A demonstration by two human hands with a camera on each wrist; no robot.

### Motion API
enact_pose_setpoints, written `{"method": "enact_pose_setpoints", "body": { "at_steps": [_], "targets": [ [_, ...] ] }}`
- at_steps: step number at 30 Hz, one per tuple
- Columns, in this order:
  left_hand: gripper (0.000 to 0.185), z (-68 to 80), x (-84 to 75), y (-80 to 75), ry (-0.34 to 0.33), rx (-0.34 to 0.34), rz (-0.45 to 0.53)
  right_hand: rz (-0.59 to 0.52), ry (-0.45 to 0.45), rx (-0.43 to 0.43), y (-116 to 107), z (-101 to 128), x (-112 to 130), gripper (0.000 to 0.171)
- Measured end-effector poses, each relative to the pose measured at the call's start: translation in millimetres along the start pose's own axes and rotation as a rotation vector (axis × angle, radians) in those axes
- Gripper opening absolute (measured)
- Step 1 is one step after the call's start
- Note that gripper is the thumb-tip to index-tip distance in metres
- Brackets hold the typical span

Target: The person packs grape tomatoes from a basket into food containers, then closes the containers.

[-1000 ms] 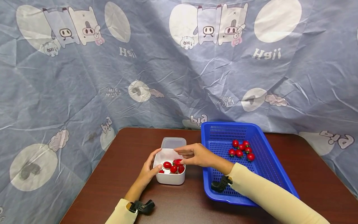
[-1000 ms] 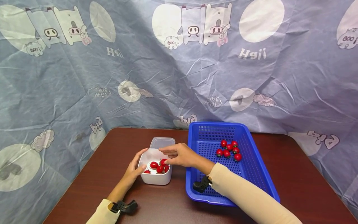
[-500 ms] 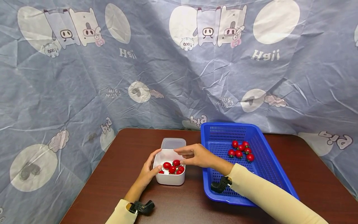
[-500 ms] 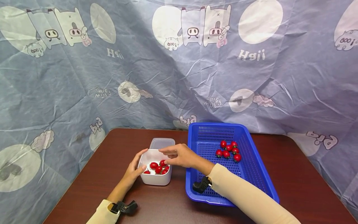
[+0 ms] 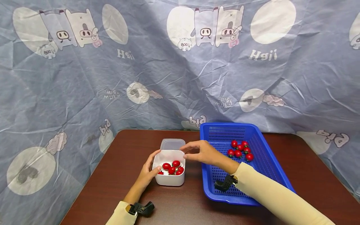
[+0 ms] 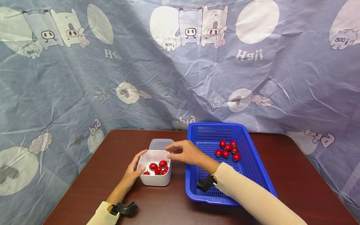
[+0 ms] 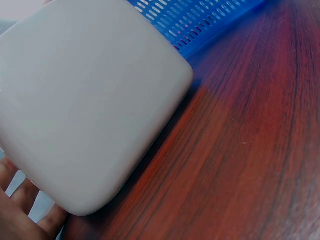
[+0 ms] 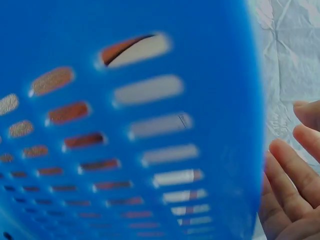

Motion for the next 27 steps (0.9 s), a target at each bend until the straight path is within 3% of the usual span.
{"method": "enact_pose_setpoints", "body": {
  "at_steps": [10,22,27],
  "targets": [
    [0.066,-0.1,2.2,-0.7,0.025,0.002,-0.014,0.113,0.022,-0.059,-34.2,15.4,-1.5,0.032],
    [0.065,1.1,1.3,0.8,0.021,0.002,-0.024,0.093,0.072,-0.163,-71.0,41.6,-4.1,0.039],
    [0.065,0.9,-0.3,1.0,0.021,-0.003,-0.027,0.16,0.112,-0.165,-87.3,54.7,-23.7,0.04]
  ]
}}
Point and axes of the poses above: each hand's wrist, its own z-axis away from the middle knuckle, its own y-axis out of the palm, x = y × z, the point moved 8 cm from there along -z, towards the middle knuckle, and after that the axes turned 11 degrees about -y, right-handed, at the moved point
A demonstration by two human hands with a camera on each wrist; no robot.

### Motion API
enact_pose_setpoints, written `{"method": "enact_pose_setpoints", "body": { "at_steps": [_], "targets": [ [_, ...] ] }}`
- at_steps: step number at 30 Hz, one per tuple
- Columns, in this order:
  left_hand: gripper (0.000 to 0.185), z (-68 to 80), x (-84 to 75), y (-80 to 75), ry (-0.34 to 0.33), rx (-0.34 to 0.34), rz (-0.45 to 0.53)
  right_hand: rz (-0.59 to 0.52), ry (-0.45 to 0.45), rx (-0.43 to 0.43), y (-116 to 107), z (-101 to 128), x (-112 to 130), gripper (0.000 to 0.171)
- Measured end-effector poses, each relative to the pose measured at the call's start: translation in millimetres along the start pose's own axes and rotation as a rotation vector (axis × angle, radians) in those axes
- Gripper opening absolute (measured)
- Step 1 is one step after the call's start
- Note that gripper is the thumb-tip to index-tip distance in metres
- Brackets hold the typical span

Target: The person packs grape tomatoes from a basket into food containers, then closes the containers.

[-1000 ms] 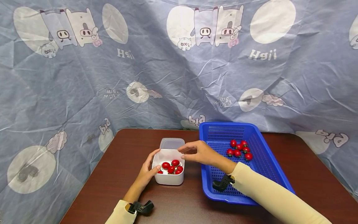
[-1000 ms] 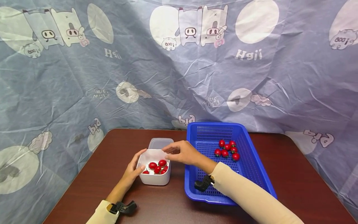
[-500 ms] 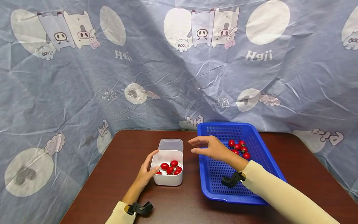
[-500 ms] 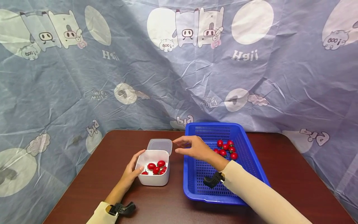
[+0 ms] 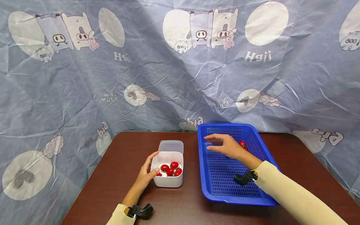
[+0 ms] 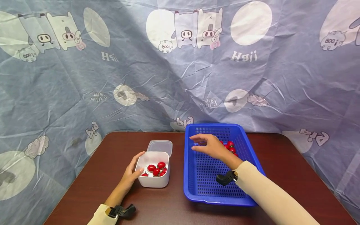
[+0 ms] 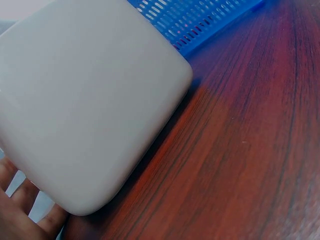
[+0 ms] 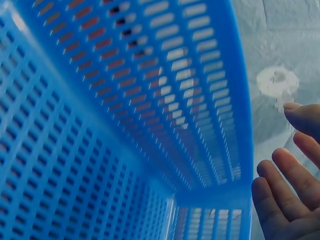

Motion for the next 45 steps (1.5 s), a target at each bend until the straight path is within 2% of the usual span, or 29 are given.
{"method": "enact_pose_setpoints", "body": {
  "at_steps": [5,22,36,40,45],
  "targets": [
    [0.065,0.3,0.0,-0.4,-0.006,-0.007,-0.01,0.048,0.047,0.008,-12.4,8.4,-25.3,0.041],
    [0.065,-1.8,2.6,-1.4,-0.002,-0.007,-0.015,0.227,0.165,0.058,-38.5,33.6,-63.3,0.043],
    [0.064,-0.5,0.6,-0.7,-0.008,-0.014,-0.016,0.2,0.312,0.126,-34.5,43.0,-95.7,0.044],
    [0.064,-0.9,1.5,-1.0,0.001,-0.014,-0.023,0.234,0.298,0.156,-29.6,43.6,-97.8,0.043],
    [0.064,-1.0,1.7,-1.3,-0.002,-0.016,-0.033,0.251,0.231,0.21,-20.0,44.6,-98.3,0.037]
  ]
}}
Point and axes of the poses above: each hand's wrist, its own z-axis away from the middle knuckle, its own y-axis out of the palm, x = y × z, the point moved 8 cm from there along -z, towards the middle knuckle, and after that the axes turned 11 degrees about -y, right-handed, at the moved point
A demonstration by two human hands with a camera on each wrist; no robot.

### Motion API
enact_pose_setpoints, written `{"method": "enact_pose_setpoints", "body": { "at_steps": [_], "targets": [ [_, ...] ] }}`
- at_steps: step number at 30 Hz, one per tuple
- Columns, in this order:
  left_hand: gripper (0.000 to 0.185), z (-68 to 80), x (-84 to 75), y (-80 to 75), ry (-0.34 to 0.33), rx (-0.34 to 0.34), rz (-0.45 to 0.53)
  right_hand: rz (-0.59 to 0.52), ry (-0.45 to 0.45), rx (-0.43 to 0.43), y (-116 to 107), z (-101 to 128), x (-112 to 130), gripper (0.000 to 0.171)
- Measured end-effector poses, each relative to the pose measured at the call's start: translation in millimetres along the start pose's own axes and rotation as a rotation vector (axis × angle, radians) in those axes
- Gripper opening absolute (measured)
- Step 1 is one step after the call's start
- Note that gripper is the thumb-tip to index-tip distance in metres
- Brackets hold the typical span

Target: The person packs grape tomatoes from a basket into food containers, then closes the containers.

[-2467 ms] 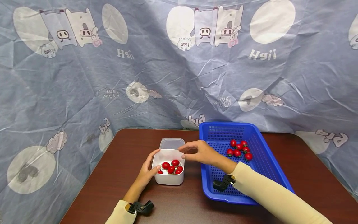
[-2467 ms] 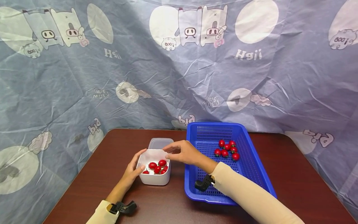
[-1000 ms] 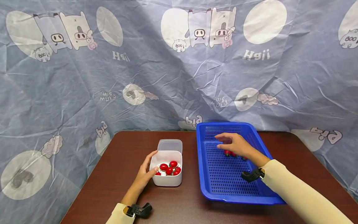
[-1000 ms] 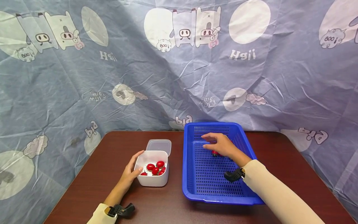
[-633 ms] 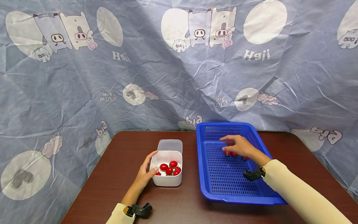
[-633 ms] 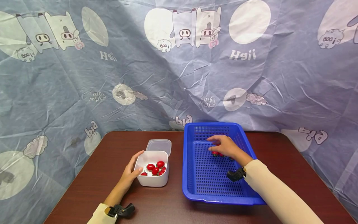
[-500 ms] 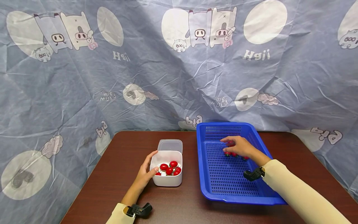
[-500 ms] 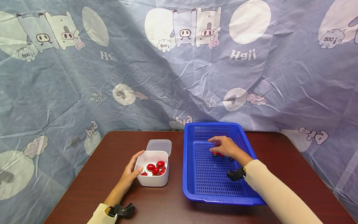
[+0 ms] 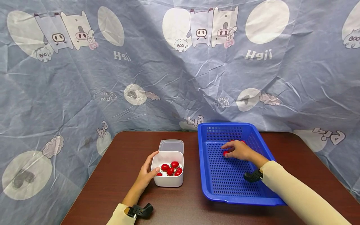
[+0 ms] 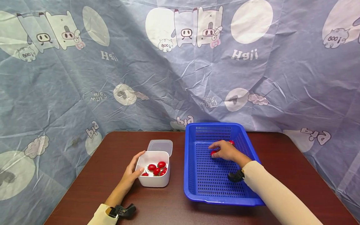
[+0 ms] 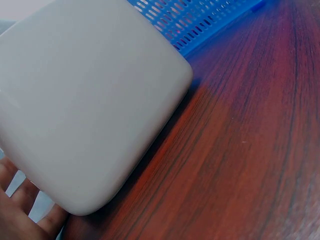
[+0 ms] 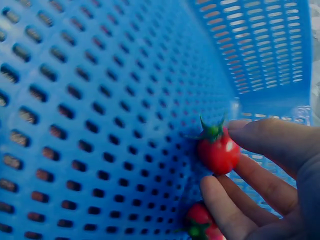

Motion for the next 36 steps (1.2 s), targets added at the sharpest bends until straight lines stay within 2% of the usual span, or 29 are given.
{"method": "enact_pose_setpoints", "body": {
  "at_steps": [4,9,18,25,32,36],
  "targets": [
    [0.064,-0.1,-0.3,-0.3,0.004,0.002,0.005,0.008,-0.001,0.034,6.0,-0.1,-0.1,0.032],
    [0.064,-0.3,0.0,-0.7,0.003,0.002,0.007,0.02,-0.003,0.034,6.9,-0.2,2.1,0.027],
    [0.064,-0.5,0.7,-1.1,-0.002,0.002,0.011,0.065,0.01,0.045,8.0,0.9,0.7,0.029],
    [0.064,0.6,1.1,0.1,-0.007,0.009,0.018,0.12,-0.034,0.054,9.2,2.0,1.7,0.03],
    [0.064,-0.2,1.2,0.0,0.002,0.012,0.023,0.114,-0.016,0.054,7.8,0.6,2.8,0.028],
    [0.065,-1.0,0.7,0.2,0.01,0.016,0.03,0.106,-0.041,0.036,5.5,-0.6,6.0,0.027]
  ]
}}
Point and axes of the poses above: each hand's wrist, its own z-axis away from the middle knuckle, its own y-axis out of the palm, x = y × z, the point moved 8 cm from there along -z, towards the middle knuckle, and after that the axes turned 11 degrees about -y, right-handed, at the moved point
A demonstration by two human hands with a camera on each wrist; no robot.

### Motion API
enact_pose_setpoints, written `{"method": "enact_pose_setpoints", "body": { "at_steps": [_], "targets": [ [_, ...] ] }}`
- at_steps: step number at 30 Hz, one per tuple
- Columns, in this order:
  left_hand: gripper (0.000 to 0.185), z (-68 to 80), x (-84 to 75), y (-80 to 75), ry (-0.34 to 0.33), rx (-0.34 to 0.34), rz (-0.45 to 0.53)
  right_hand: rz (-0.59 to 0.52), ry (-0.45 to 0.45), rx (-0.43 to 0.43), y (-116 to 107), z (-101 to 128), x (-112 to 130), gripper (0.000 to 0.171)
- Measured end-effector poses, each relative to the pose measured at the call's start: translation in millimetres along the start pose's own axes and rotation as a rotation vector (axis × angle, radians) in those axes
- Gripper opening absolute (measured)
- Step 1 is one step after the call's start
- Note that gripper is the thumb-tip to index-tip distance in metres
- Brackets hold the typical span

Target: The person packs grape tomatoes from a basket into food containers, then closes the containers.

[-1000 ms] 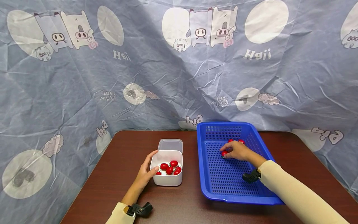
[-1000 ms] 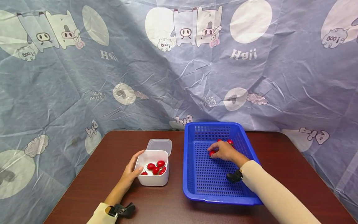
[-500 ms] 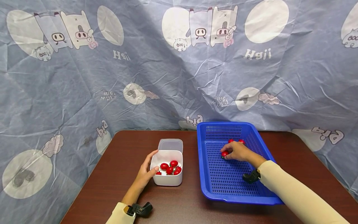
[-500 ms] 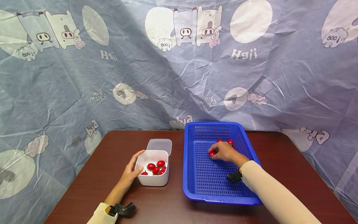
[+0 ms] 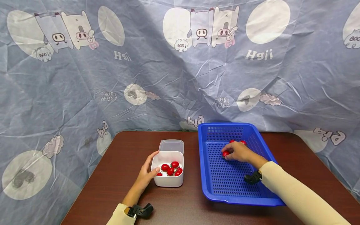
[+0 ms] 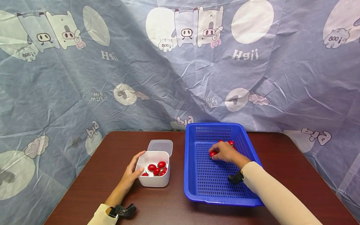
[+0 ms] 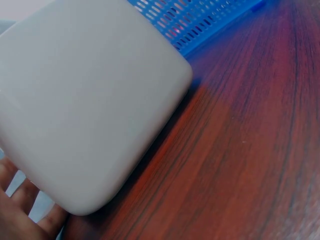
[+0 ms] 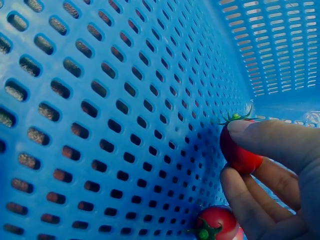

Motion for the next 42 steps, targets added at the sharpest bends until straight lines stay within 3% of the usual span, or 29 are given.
{"method": "enact_pose_setpoints", "body": {
  "at_steps": [7,18,23,30,42],
  "targets": [
    [0.064,0.5,0.0,-0.4,-0.008,-0.005,-0.003,0.03,-0.038,-0.057,-5.4,-3.2,3.7,0.027],
    [0.064,-0.2,1.0,-0.9,0.0,-0.004,-0.004,-0.005,-0.011,-0.197,-24.0,-4.9,8.1,0.028],
    [0.064,0.2,1.3,-1.0,-0.004,-0.005,-0.002,-0.015,-0.049,-0.266,-32.9,-8.8,19.1,0.029],
    [0.064,0.8,0.4,-0.4,-0.004,-0.001,0.008,-0.048,-0.071,-0.297,-40.2,-16.1,37.3,0.031],
    [0.065,0.7,0.3,-0.7,-0.016,-0.006,-0.001,-0.297,-0.156,-0.346,-38.8,-31.3,79.7,0.033]
  ]
}}
Point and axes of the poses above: each hand's wrist, its own z-axis away from the middle knuckle, its own y-axis out of the palm, x = y × z, the point moved 8 cm from there along -z, towards the middle knuckle, and after that the axes turned 11 degrees about -y, right-handed, at the moved point
